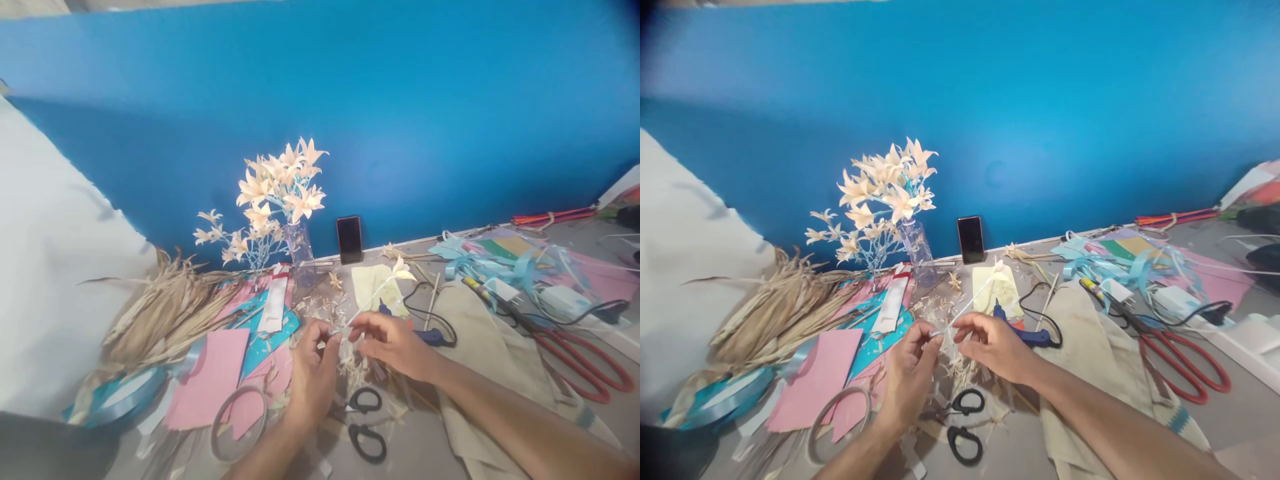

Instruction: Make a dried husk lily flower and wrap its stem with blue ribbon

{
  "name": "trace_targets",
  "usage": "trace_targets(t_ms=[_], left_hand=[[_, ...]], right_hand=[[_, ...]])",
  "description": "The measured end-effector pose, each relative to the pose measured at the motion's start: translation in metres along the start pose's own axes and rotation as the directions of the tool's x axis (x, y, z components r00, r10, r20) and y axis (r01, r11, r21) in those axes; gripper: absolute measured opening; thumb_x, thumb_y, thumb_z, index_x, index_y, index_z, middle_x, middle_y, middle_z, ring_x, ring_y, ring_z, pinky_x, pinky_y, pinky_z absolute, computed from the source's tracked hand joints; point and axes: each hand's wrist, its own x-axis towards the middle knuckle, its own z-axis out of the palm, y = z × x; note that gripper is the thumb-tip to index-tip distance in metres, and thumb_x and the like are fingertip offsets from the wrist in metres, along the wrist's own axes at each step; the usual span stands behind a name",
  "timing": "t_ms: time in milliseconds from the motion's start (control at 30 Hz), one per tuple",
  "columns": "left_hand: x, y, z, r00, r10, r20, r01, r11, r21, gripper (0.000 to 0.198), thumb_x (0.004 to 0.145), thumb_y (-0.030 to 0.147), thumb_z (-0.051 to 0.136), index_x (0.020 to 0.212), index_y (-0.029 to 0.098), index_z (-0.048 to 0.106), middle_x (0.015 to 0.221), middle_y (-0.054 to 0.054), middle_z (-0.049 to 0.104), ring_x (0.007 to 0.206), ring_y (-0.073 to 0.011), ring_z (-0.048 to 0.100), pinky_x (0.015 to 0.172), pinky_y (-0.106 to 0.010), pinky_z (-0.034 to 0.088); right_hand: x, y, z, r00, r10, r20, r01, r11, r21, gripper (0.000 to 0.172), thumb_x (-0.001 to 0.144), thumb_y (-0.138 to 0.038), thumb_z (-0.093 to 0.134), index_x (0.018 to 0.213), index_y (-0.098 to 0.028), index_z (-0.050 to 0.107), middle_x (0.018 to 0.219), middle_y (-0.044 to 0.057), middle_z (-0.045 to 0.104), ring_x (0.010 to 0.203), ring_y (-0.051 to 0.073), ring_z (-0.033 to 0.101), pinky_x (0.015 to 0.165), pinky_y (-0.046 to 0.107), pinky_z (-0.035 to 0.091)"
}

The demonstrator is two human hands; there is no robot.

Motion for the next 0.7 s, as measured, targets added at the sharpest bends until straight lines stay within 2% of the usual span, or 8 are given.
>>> trace_targets(t_ms=[167, 300, 467, 533, 633, 700], left_hand=[[-0.007, -0.01, 0.003, 0.993, 0.098, 0.066, -0.107, 0.984, 0.145, 0.013, 0.083, 0.019, 0.065, 0.071, 0.021, 0.06, 0.073, -0.001, 0.055, 0.069, -0.0176, 0.049, 0.066, -0.027, 0.036], [-0.007, -0.012, 0.0, 0.968, 0.228, 0.104, -0.243, 0.956, 0.164, 0.013, 0.083, 0.014, 0.064, 0.072, 0.023, 0.066, 0.077, -0.003, 0.06, 0.073, -0.0193, 0.053, 0.07, -0.029, 0.039], [-0.006, -0.018, -0.006, 0.924, 0.324, 0.204, -0.363, 0.912, 0.191, 0.016, 0.084, 0.01, 0.065, 0.082, 0.024, 0.074, 0.083, -0.005, 0.064, 0.076, -0.0194, 0.057, 0.072, -0.029, 0.042], [-0.005, -0.02, -0.007, 0.889, 0.402, 0.22, -0.446, 0.869, 0.215, 0.017, 0.086, 0.009, 0.063, 0.086, 0.023, 0.073, 0.084, -0.005, 0.064, 0.076, -0.0183, 0.059, 0.07, -0.028, 0.044], [-0.004, -0.021, -0.008, 0.798, 0.549, 0.248, -0.601, 0.753, 0.27, 0.018, 0.09, 0.006, 0.058, 0.091, 0.021, 0.068, 0.084, -0.003, 0.062, 0.075, -0.0155, 0.059, 0.067, -0.025, 0.046], [-0.003, -0.022, -0.009, 0.749, 0.601, 0.278, -0.662, 0.685, 0.305, 0.018, 0.09, 0.003, 0.056, 0.093, 0.02, 0.064, 0.084, -0.003, 0.061, 0.075, -0.0139, 0.059, 0.068, -0.024, 0.047]], right_hand=[[0.001, -0.001, -0.002, 0.996, 0.058, -0.063, -0.058, 0.998, 0.007, 0.03, 0.077, -0.045, 0.076, 0.085, -0.016, 0.072, 0.075, 0.003, 0.068, 0.066, 0.016, 0.058, 0.059, 0.025, 0.043], [0.0, -0.003, 0.002, 0.992, 0.066, -0.11, -0.073, 0.996, -0.059, 0.024, 0.078, -0.039, 0.073, 0.069, -0.017, 0.071, 0.068, 0.002, 0.065, 0.061, 0.015, 0.054, 0.056, 0.026, 0.039], [-0.002, -0.005, 0.006, 0.976, 0.078, -0.203, -0.086, 0.996, -0.034, 0.024, 0.076, -0.031, 0.067, 0.055, -0.018, 0.066, 0.056, 0.001, 0.061, 0.055, 0.014, 0.051, 0.052, 0.026, 0.036], [-0.003, -0.007, 0.007, 0.973, 0.082, -0.216, -0.088, 0.996, -0.016, 0.024, 0.074, -0.031, 0.066, 0.053, -0.019, 0.066, 0.055, 0.001, 0.059, 0.055, 0.014, 0.05, 0.052, 0.026, 0.036], [-0.003, -0.01, 0.008, 0.972, 0.088, -0.218, -0.091, 0.996, -0.004, 0.023, 0.073, -0.03, 0.065, 0.053, -0.018, 0.067, 0.057, 0.001, 0.061, 0.058, 0.014, 0.052, 0.054, 0.025, 0.037], [-0.003, -0.011, 0.008, 0.969, 0.1, -0.224, -0.102, 0.995, 0.003, 0.023, 0.073, -0.031, 0.065, 0.054, -0.018, 0.068, 0.057, 0.001, 0.062, 0.057, 0.014, 0.052, 0.054, 0.024, 0.036]])
